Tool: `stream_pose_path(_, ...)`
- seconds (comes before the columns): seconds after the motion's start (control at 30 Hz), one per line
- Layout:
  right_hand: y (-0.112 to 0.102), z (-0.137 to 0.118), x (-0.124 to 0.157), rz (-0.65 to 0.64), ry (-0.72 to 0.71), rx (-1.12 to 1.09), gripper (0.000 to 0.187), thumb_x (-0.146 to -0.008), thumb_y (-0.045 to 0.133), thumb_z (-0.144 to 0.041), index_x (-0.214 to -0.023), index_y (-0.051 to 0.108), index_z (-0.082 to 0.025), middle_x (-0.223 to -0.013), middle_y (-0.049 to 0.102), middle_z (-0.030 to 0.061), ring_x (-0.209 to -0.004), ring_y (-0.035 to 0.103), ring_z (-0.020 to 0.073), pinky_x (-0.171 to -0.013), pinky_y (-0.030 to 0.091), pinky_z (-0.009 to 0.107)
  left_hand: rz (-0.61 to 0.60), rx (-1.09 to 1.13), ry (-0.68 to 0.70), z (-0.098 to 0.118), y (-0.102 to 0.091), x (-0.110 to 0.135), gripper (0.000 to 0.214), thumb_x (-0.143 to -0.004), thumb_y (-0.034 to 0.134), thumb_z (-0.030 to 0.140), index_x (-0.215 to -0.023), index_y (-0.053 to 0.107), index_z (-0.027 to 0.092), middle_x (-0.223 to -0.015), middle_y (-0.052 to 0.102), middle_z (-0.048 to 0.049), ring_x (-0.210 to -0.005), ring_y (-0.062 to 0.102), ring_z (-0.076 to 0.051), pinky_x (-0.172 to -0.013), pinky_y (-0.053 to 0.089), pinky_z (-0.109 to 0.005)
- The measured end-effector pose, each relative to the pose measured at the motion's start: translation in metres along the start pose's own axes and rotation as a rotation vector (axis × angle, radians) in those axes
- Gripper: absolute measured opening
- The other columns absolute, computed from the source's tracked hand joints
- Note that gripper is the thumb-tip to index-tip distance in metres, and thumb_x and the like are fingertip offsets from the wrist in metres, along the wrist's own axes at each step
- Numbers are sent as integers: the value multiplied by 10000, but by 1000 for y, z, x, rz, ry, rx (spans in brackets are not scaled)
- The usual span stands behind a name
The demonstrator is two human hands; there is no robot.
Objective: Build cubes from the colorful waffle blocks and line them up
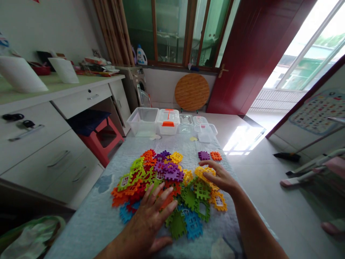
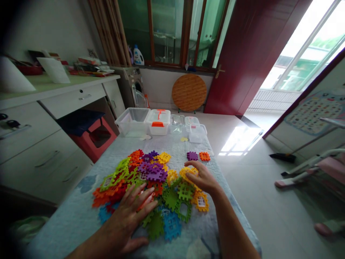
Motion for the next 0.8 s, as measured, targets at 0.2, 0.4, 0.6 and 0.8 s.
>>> stream_pose_path(0.2, 24, -22, -9, -226, -112, 198, 722, -697, 741, -341, -1362, 496, -201, -1355, 535, 137, -1322, 398, 327, -1093, 299, 535, 67, -56, 3, -1, 1, -11, 684, -780, 677, 309, -1413, 417, 313, -1566, 285, -40, -1435, 185, -342, -1147, 201, -612)
stream_pose_path(0.4, 33, -35, -8, -252, -188, 230, 352, -701, 610, -75, -1031, 658, -189, -1003, 664, 63, -993, 577, 218, -940, 424, 413, 146, -84, -29, 1, -8, -20, 582, -808, 587, 155, -1366, 473, 274, -1512, 376, -53, -1417, 242, -308, -1163, 198, -579)
stream_pose_path(0.6, 28, -48, 5, -241, -221, 108, 193, -753, 619, -95, -913, 637, -202, -925, 643, 32, -907, 571, 178, -846, 444, 334, 228, -100, -83, -1, 2, -28, 511, -852, 545, 191, -1357, 487, 251, -1457, 446, -74, -1370, 321, -293, -1158, 209, -568)
stream_pose_path(0.8, 22, -58, 6, -391, -290, -91, 129, -852, 620, -313, -880, 681, -203, -878, 669, 28, -824, 611, 153, -789, 467, 300, 200, -51, -76, -5, 0, -25, 518, -876, 562, 340, -1378, 465, 259, -1482, 420, -76, -1383, 309, -308, -1158, 187, -585)
Point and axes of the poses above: each hand's wrist, its own x-axis away from the middle knuckle, its own y-axis out of the palm, z = x × y, the point moved 1 cm from there along -x, towards the middle knuckle
